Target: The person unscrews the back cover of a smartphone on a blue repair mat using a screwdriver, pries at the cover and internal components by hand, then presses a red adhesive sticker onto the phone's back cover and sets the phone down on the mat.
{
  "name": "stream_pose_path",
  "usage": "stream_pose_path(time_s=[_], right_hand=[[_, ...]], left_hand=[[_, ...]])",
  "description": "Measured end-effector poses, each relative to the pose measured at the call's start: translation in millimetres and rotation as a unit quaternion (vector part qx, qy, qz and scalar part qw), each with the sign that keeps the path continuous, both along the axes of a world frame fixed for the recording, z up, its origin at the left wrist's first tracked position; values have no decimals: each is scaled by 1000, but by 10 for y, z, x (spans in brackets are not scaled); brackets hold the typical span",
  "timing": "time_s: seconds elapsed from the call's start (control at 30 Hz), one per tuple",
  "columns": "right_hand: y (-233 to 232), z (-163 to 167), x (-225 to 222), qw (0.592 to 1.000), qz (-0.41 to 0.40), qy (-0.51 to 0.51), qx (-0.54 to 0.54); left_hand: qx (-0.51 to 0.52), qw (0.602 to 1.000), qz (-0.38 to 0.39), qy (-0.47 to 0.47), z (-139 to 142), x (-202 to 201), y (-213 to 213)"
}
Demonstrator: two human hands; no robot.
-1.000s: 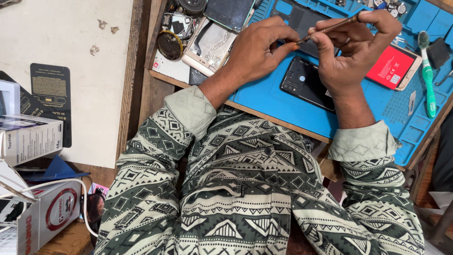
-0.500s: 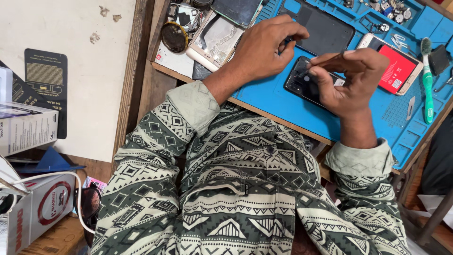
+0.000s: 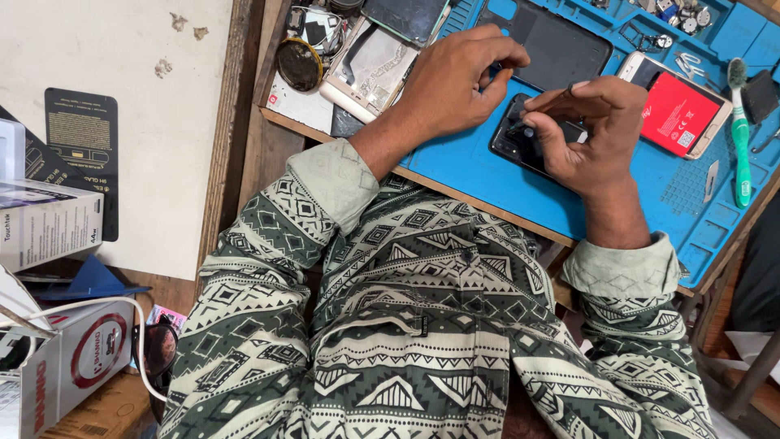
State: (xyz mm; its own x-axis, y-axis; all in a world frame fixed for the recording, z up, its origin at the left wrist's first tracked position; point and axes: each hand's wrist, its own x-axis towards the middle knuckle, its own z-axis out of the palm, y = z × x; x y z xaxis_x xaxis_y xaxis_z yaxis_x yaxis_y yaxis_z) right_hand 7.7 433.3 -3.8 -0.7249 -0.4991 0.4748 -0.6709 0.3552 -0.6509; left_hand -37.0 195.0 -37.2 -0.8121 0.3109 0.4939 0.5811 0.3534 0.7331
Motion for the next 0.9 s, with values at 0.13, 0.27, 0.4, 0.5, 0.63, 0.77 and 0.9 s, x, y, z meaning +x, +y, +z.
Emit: stream_pose_path(time_s=[0.13,0.27,0.4,0.5,0.63,0.77,0.9], right_hand=[[-14,33,-17,1000,5,12,6],[-14,35,-30,1000,3,22,13],[-9,34,-36,1000,14,13,7],[-36,80,-40,999,19,26,15],[-146,240,-55,998,7,54,38],[-276,410,-59,983,-7,155,102],[-333,448,-55,992,5,110,59]], left_hand=[[-2,1000,1,1,4,-18,17],[2,1000,-1,5,5,-45,-7],[1,1000,0,4,12,-46,2],[7,1000,0,2,39,-47,5],[1,1000,2,6,111,-77,-28],[7,1000,-6,-10,162,-83,-68],[15,1000,-7,-7,185,-76,-88]])
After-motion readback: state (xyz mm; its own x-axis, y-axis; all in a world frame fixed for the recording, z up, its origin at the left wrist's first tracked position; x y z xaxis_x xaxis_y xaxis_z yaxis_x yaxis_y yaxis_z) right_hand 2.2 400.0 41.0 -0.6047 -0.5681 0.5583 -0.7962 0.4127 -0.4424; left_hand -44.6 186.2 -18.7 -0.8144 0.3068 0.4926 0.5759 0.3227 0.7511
